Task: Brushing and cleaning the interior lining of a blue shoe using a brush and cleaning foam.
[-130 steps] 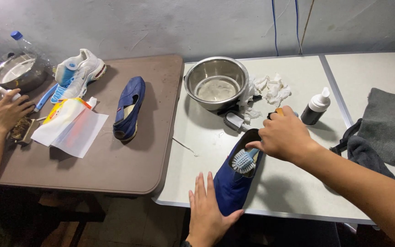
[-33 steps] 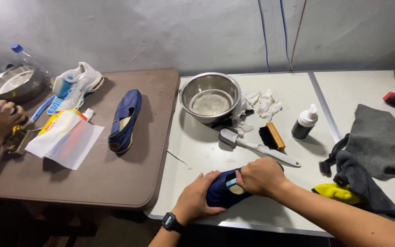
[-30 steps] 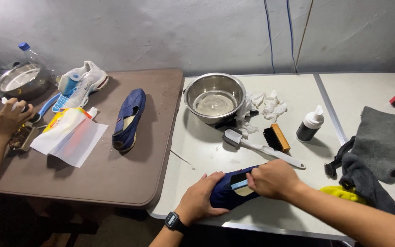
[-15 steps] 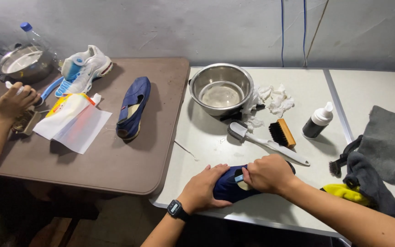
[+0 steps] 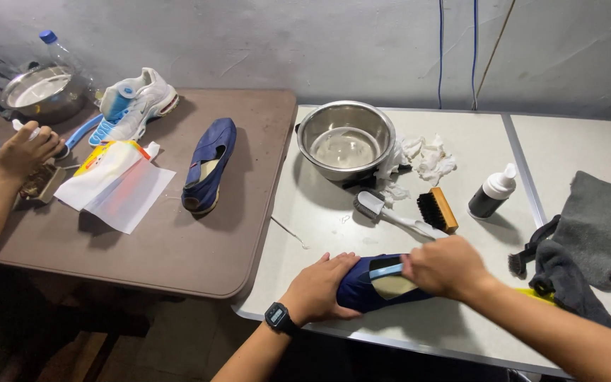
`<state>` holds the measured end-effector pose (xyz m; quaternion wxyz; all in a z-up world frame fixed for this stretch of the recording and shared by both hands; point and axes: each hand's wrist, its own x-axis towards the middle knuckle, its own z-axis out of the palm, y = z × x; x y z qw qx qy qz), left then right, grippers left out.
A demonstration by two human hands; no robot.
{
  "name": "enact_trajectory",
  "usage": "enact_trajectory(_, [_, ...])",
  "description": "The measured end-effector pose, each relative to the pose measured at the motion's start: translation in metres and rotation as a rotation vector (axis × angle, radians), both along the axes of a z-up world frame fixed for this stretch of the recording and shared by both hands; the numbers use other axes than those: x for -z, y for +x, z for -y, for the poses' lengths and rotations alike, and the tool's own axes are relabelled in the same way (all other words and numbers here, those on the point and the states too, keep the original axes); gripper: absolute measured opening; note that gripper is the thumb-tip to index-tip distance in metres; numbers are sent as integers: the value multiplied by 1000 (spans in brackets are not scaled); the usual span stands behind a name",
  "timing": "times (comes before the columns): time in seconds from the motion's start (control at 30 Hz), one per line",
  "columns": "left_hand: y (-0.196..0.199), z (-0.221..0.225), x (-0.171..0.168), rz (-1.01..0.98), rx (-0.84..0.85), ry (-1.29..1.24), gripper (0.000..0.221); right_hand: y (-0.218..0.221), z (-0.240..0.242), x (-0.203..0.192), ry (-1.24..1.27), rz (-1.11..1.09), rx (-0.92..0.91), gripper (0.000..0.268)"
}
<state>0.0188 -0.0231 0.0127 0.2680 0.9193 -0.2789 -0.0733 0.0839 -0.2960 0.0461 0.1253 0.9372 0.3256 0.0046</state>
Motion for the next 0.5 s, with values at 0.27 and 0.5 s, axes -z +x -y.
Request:
enact_trajectory(0.27, [-5, -7, -1, -7, -11, 4, 102, 2, -2, -4, 22, 9, -81, 62])
enact_trajectory(0.5, [0, -4, -1, 2, 0, -22, 105, 9, 52, -54, -256, -135, 128, 68])
